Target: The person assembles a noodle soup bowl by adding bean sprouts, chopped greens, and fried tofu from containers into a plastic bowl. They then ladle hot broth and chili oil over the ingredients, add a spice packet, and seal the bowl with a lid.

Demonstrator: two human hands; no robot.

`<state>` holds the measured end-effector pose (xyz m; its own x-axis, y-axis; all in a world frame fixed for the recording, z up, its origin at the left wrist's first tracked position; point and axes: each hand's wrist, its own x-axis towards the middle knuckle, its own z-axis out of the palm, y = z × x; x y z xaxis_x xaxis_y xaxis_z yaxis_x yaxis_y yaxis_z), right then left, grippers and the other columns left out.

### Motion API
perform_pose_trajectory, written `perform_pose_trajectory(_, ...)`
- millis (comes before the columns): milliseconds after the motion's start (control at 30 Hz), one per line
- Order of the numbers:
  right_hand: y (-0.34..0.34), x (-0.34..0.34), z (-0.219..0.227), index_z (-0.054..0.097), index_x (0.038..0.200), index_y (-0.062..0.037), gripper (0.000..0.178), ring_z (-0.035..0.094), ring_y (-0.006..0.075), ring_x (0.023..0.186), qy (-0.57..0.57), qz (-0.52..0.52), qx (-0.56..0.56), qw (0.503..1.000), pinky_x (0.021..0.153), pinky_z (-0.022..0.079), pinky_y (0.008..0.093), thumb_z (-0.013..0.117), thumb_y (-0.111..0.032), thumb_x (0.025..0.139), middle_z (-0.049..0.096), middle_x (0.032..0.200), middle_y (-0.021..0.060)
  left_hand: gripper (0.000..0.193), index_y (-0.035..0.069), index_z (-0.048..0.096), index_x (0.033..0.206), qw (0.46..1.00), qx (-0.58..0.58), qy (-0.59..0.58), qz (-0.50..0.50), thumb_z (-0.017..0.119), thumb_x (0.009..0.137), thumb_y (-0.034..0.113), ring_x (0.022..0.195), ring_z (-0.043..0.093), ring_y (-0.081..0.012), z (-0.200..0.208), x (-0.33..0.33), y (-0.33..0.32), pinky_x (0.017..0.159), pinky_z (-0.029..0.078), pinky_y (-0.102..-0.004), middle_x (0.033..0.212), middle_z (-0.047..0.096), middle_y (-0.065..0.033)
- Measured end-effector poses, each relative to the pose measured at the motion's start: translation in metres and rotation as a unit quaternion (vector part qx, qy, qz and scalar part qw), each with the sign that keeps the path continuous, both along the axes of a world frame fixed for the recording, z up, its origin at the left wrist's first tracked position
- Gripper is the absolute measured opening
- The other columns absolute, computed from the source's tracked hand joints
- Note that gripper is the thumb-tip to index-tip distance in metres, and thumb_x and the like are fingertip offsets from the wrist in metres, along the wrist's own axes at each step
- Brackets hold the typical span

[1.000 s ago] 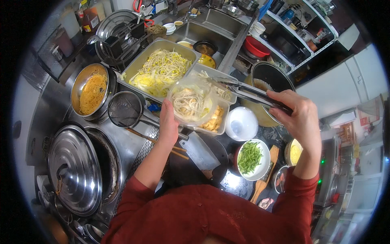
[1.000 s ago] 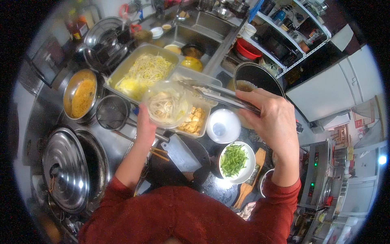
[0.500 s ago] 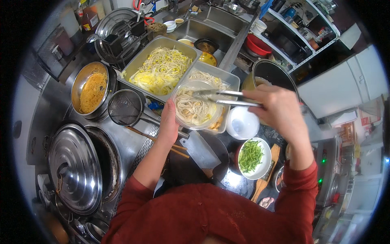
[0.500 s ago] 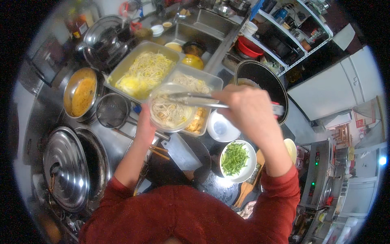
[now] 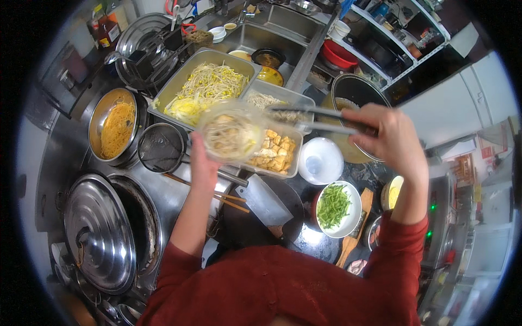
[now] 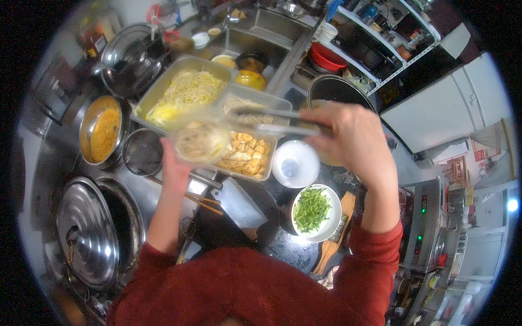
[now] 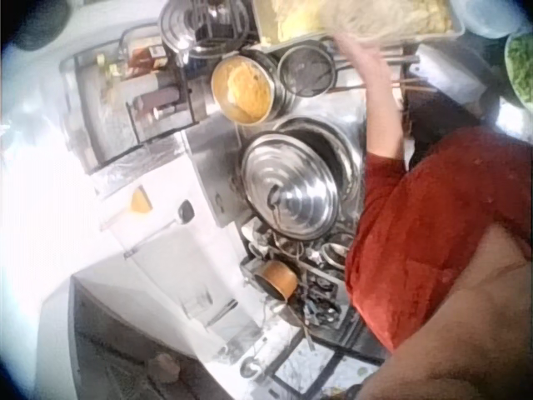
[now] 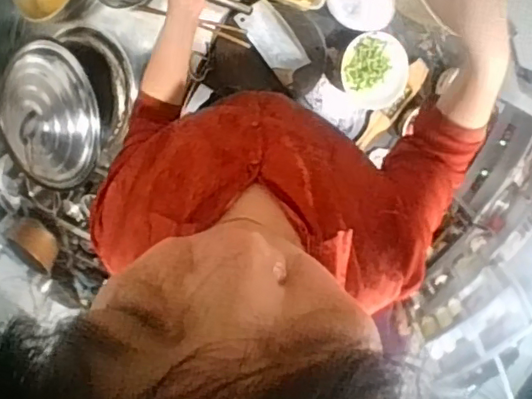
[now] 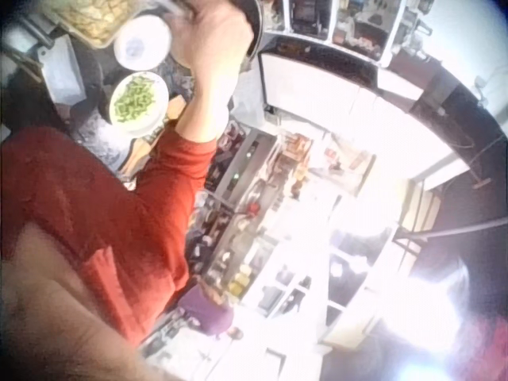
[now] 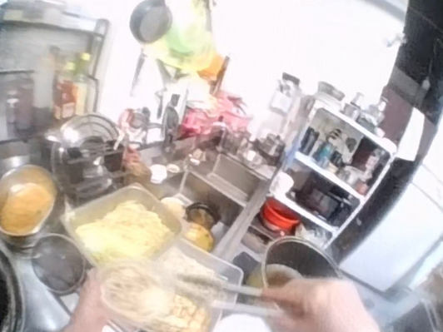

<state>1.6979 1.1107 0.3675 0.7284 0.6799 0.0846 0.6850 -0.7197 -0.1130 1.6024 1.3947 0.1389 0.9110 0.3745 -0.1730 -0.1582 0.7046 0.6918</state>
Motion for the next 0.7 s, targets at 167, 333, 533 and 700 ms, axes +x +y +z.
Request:
perform_pose_trajectory(167,0.003,0.078,-0.070,0.076,0.104,-0.0189,0.031,0.071,0.0274,0.086,-0.061,-0.070,-0.109,0.990,0.075,0.056,0.0396,0.077,-0.024,0.073,0.073,0.092,0.0106,0.077,0.008,0.028,0.152,0.998,0.047,-0.016,0.032,0.033,0.099,0.064,0.138,0.042,-0.0279,0.003,-0.008,0.028,0.111,0.038,-0.0480,0.151,0.040,-0.0130)
perform_pose_trajectory(333,0.022,0.120,-0.155,0.075,0.110,-0.0202,0.040,0.070,0.0283,0.085,-0.038,-0.094,-0.125,0.987,0.077,0.056,0.0392,0.079,-0.030,0.072,0.073,0.092,0.0089,0.079,0.005,0.028,0.152,0.996,0.050,-0.018,0.066,0.033,0.099,0.064,0.140,0.040,-0.0277,0.002,-0.013,0.038,0.113,0.036,-0.0468,0.153,0.038,-0.0129)
perform_pose_trajectory(533,0.023,0.123,-0.174,0.075,0.101,-0.0212,0.027,0.071,0.0289,0.084,-0.039,-0.087,-0.087,0.992,0.074,0.056,0.0409,0.072,-0.035,0.078,0.072,0.086,0.0106,0.080,0.005,0.028,0.152,0.997,0.027,0.010,0.066,0.035,0.098,0.065,0.140,0.040,-0.0279,-0.009,-0.017,0.042,0.113,0.036,-0.0468,0.153,0.038,-0.0130)
perform_pose_trajectory(700,-0.008,0.111,-0.135,0.076,0.104,-0.0198,0.027,0.070,0.0303,0.084,-0.057,-0.112,-0.018,0.992,0.077,0.056,0.0403,0.072,-0.033,0.081,0.073,0.090,0.0121,0.080,0.005,0.028,0.152,0.998,0.038,-0.006,0.046,0.037,0.098,0.064,0.139,0.041,-0.0274,-0.013,-0.013,0.035,0.113,0.036,-0.0464,0.152,0.039,-0.0126)
